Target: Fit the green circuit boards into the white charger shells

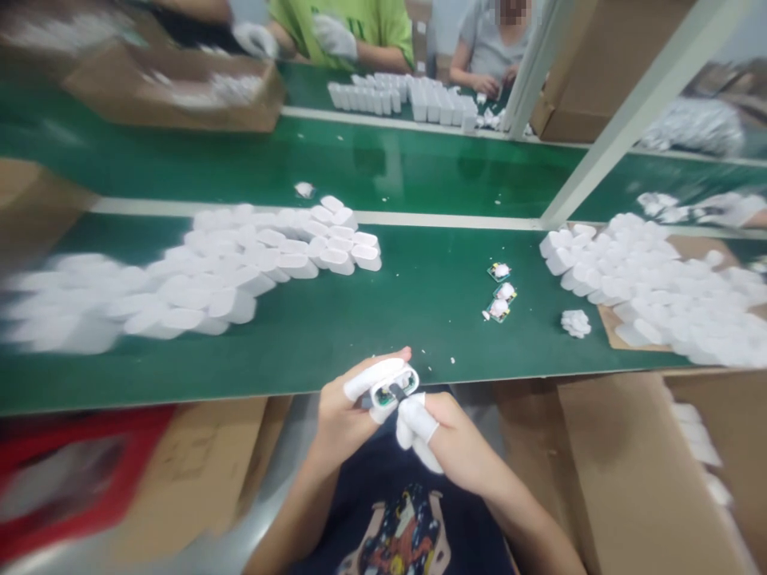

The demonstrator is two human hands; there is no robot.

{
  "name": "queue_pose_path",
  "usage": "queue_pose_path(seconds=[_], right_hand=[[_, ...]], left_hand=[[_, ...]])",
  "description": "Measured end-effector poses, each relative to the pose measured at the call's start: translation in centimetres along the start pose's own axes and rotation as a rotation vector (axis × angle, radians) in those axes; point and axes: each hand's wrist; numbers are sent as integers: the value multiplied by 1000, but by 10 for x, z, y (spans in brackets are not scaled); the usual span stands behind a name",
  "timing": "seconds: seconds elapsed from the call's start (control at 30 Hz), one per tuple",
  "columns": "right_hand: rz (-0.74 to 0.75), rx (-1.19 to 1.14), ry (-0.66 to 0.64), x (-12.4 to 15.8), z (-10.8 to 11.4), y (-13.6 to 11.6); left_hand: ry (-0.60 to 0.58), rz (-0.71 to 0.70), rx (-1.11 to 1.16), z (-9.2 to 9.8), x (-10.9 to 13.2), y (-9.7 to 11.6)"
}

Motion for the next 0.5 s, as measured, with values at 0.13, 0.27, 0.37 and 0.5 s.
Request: queue_pose_path(seconds=[0.13,0.27,0.37,0.5], right_hand=[[64,8,38,1,-5,-4],[87,-44,89,4,-7,-3],[71,-85,96,4,-5,5],[35,-83,117,-1,-3,20]], left_hand=[[17,58,18,-3,0,-1],[21,121,28,-3,-2,3],[12,102,25,-3,-2,3],[13,34,-38,-3,-1,-3]])
Point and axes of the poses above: each hand's wrist, its own x-axis away from the middle knuckle, its own z-axis out of the back of the hand, y = z × x, and after that the axes turned 8 degrees about z, right-handed
